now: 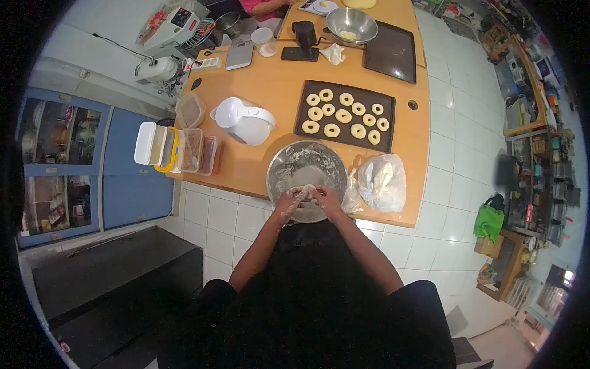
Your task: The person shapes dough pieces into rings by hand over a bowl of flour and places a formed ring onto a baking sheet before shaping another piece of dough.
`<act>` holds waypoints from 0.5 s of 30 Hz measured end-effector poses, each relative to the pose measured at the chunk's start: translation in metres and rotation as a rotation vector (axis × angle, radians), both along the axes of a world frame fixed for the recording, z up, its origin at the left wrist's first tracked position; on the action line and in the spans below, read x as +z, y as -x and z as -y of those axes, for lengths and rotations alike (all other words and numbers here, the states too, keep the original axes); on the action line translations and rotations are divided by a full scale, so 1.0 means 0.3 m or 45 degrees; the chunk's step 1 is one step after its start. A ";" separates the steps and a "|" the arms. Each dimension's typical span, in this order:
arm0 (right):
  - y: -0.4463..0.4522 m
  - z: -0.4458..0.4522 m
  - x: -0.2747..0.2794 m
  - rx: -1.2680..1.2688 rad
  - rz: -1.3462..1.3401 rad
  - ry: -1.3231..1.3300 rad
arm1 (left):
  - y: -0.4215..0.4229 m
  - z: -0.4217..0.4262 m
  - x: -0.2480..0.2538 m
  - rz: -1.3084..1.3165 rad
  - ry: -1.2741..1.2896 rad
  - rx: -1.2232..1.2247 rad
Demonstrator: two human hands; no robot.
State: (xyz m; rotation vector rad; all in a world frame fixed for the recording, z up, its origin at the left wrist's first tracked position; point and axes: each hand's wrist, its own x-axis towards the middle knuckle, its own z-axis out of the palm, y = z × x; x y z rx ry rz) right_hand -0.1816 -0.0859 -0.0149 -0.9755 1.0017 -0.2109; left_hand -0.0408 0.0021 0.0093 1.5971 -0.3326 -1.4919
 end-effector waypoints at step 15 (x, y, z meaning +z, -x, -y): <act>0.002 0.018 0.001 0.031 0.093 0.008 | -0.028 0.003 -0.004 -0.011 0.009 -0.007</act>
